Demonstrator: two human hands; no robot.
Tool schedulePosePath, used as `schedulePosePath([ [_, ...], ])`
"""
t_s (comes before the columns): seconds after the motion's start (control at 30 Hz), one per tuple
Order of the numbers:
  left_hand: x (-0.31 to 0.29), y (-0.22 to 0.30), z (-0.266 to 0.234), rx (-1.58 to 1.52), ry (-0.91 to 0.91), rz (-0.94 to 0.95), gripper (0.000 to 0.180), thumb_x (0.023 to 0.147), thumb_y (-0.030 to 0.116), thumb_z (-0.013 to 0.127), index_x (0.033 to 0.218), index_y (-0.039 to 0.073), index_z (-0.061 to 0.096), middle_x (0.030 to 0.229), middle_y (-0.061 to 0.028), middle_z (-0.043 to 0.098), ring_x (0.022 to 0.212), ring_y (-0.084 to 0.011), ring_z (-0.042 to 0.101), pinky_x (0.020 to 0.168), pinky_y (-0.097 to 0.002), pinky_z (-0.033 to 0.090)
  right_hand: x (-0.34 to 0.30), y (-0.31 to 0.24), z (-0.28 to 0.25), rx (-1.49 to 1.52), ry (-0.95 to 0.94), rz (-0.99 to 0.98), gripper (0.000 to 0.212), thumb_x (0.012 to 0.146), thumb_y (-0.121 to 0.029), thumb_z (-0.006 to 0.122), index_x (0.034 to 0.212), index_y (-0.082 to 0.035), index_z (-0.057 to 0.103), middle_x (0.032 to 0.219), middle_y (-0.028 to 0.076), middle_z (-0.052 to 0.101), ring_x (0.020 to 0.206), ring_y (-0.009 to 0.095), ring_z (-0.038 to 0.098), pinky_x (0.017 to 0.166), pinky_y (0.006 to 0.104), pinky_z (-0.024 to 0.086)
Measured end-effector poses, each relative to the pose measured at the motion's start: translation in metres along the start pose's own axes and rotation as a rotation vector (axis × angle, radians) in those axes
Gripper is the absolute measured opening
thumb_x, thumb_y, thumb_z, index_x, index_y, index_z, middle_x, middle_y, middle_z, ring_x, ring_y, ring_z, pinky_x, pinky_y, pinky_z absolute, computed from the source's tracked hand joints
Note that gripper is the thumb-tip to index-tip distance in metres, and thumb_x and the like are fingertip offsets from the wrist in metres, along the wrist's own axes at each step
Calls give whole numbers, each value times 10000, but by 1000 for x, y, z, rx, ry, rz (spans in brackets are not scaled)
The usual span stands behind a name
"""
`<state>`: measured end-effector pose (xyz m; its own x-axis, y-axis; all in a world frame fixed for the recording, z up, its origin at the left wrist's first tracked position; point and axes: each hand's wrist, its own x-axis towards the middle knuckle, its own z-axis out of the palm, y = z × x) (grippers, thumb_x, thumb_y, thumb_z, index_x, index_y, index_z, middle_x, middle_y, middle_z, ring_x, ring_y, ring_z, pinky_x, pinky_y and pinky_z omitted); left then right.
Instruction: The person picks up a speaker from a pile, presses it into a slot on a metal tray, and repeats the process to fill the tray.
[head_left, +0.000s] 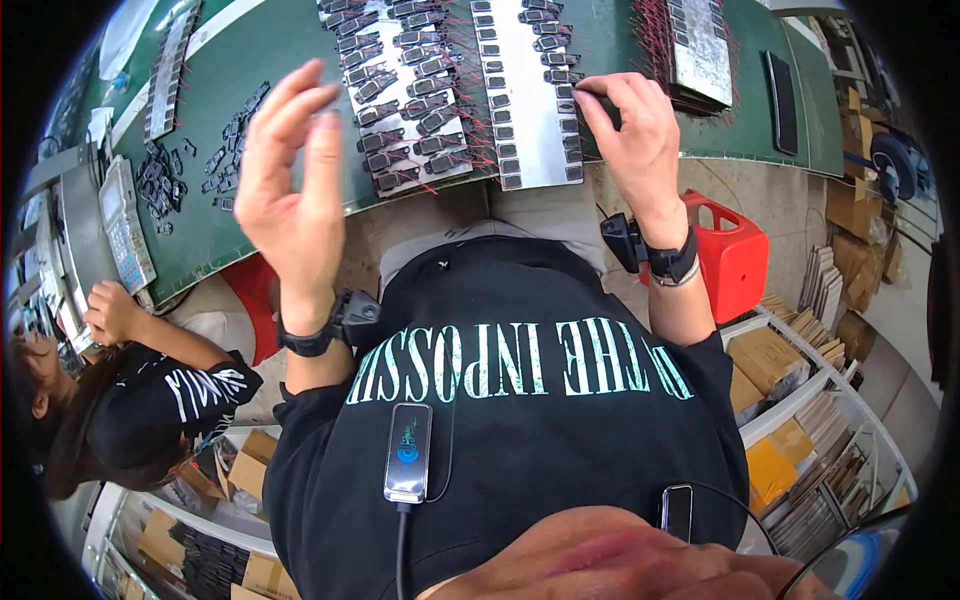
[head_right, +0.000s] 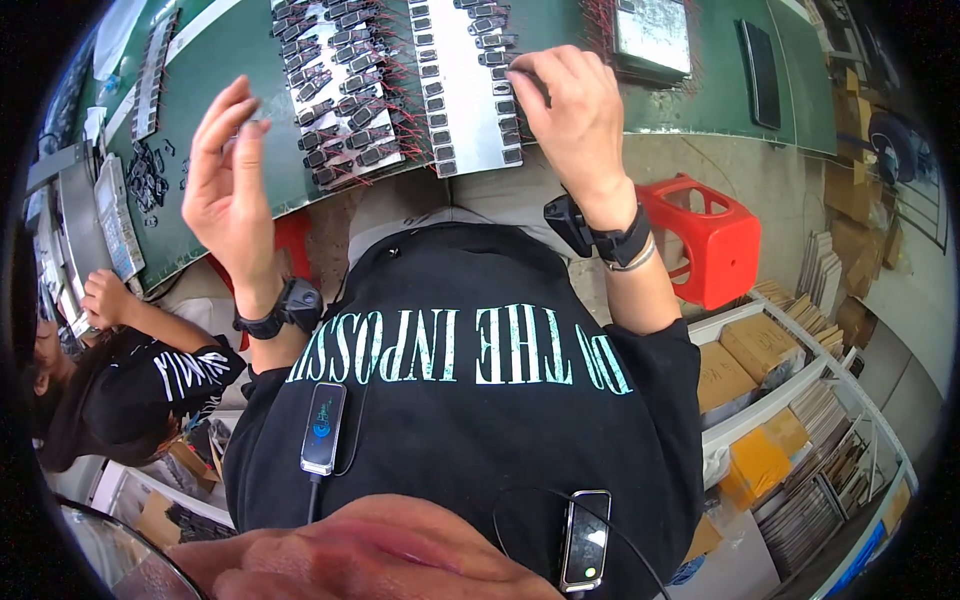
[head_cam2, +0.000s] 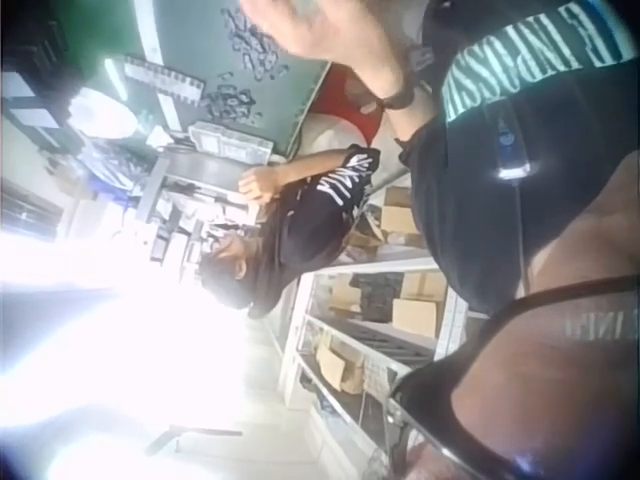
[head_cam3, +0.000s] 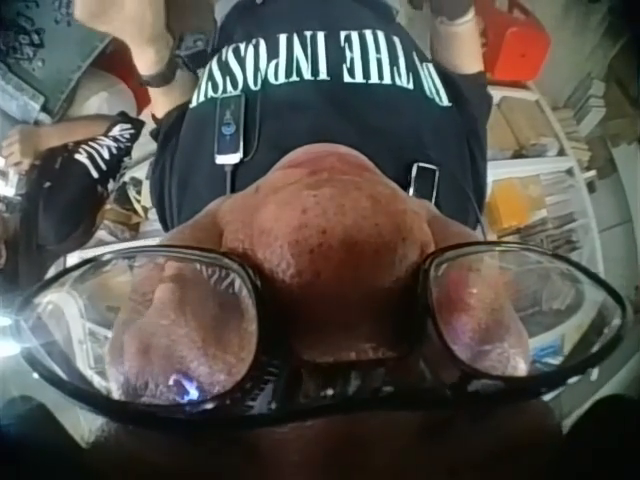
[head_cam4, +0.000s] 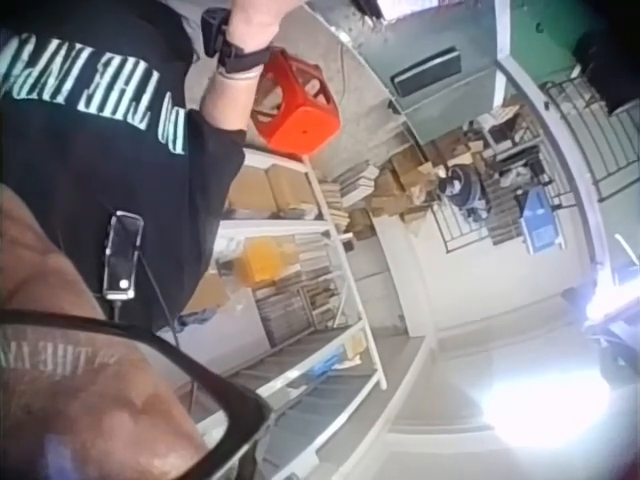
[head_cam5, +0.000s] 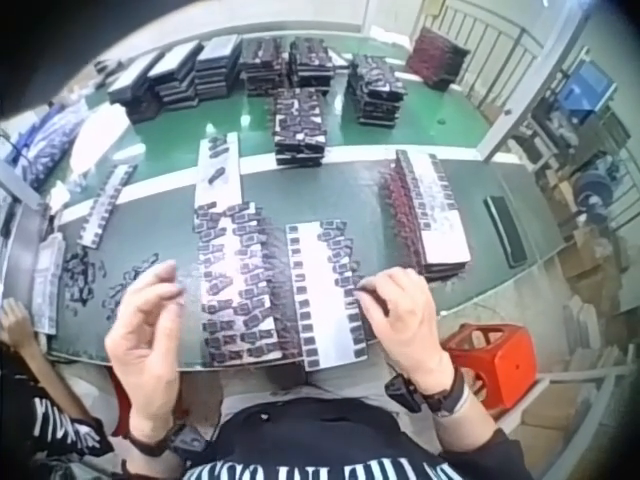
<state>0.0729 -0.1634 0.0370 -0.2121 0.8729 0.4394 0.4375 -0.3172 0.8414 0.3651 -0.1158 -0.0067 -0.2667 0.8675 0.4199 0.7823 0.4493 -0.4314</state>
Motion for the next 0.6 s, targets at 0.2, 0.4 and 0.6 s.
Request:
schedulePosePath([
  [0.2,10,-5,-31,-44,222,-93,166,929,27,645,1080,11,713,1216,-85,670,960,-107,634,805,-237,512,7,-11,9,-79,-35,-14,116,820,-88,734,931,-68,707,924,71,670,875,269,618,778,374,479],
  [0.4,37,-41,-79,234,276,-53,171,955,41,607,1084,1,710,1136,-94,703,983,-123,643,798,-259,541,16,0,5,-28,-131,-96,130,834,-32,697,963,-36,685,943,99,656,910,283,617,807,383,484],
  [0.6,51,-77,-96,1028,-276,168,162,846,183,684,986,133,750,984,-71,710,945,-273,650,834,-371,537,32,-2,-13,-16,-386,-191,172,835,1,666,1000,-14,620,946,126,603,916,313,586,813,394,474],
])
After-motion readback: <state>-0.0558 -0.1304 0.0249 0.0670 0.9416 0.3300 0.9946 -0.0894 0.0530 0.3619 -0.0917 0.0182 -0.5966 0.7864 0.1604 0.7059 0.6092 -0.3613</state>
